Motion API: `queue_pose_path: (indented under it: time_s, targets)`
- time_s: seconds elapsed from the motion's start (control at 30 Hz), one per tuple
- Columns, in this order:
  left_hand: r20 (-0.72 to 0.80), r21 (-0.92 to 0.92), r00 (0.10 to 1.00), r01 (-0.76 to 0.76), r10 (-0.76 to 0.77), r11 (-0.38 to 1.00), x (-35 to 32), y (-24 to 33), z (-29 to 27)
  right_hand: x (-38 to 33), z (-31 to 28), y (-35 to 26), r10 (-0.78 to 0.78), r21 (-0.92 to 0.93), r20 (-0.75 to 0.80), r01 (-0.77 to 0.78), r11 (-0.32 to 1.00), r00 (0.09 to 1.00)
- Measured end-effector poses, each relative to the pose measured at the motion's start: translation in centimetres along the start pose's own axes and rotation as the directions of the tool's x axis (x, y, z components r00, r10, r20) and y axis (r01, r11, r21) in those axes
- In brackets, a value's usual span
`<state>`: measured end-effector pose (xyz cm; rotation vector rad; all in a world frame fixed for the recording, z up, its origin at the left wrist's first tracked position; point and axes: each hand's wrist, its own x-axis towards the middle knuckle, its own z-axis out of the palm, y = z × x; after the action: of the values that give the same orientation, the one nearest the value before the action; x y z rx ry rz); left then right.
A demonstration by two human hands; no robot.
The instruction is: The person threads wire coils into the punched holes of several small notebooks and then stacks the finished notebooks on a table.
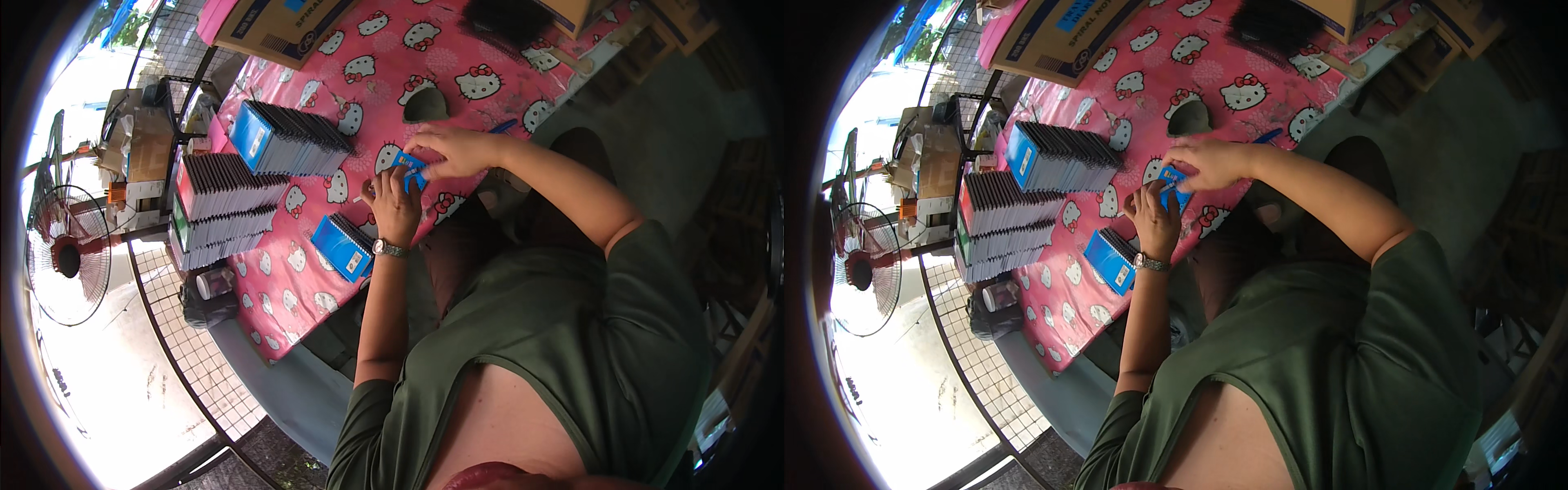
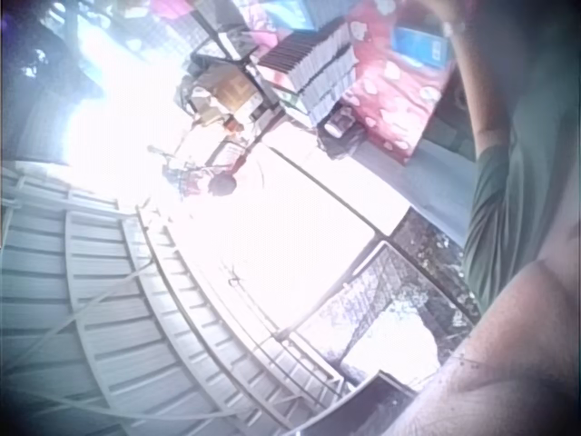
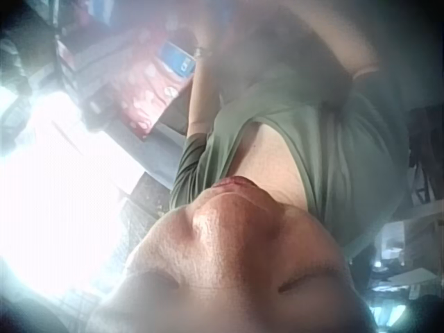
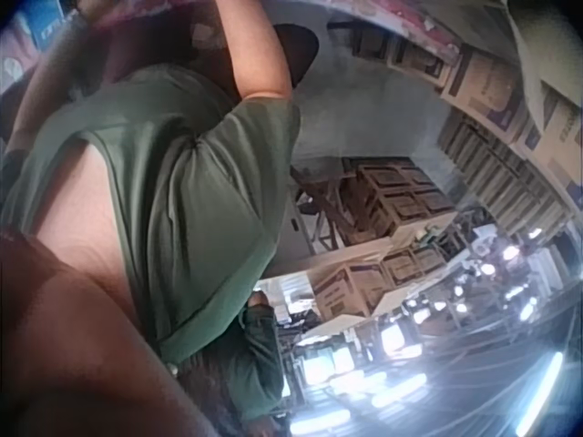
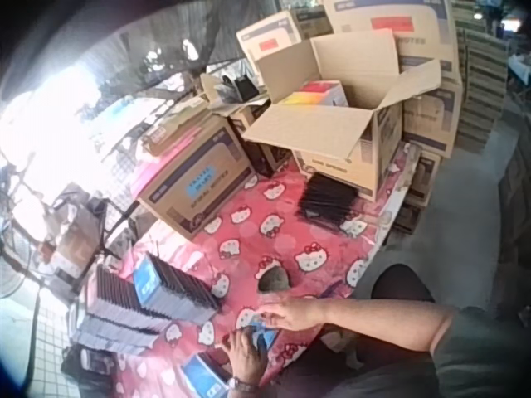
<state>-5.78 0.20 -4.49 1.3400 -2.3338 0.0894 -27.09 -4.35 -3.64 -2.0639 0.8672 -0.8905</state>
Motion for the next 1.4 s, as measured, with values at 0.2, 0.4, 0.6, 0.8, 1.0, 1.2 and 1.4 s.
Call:
queue_pose_path:
  time_s: [0.2,0.4,0.6,0.8,1.0,1.2,1.4]
  targets:
    - [0.062,0.028,0.998,0.022,-0.024,0.999,-0.1,-0.1,-0.1,0.8,0.0,-2.6,0.150,-0.198,0.178,-0.114,0.974,0.973]
    - [0.075,0.021,0.997,-0.029,0.027,0.999,0.2,-0.8,0.0,5.5,-1.9,2.5,0.163,-0.358,0.142,-0.103,0.928,0.976]
    - [0.048,0.179,0.997,0.048,-0.058,0.983,-0.5,-0.8,-0.8,5.6,-4.1,2.2,0.490,-0.637,0.327,-0.195,0.746,0.808]
    - [0.039,-0.052,0.984,0.177,-0.175,0.983,-1.2,-1.8,-0.1,5.3,-3.4,4.2,0.189,-0.596,0.230,-0.016,0.803,0.955]
    - [0.026,-0.109,0.987,0.160,-0.158,0.981,-2.2,-1.8,-0.6,3.8,-3.0,-0.8,0.106,0.458,0.649,-0.498,0.737,0.754]
    - [0.011,-0.199,0.994,0.108,-0.108,0.974,-1.1,-1.2,-0.6,2.3,-1.9,1.2,0.014,0.647,0.592,-0.485,0.588,0.806]
    - [0.007,-0.288,0.990,0.138,-0.142,0.947,-1.6,-1.9,-1.1,2.5,-2.5,-0.7,0.176,0.535,0.596,-0.550,0.641,0.784]
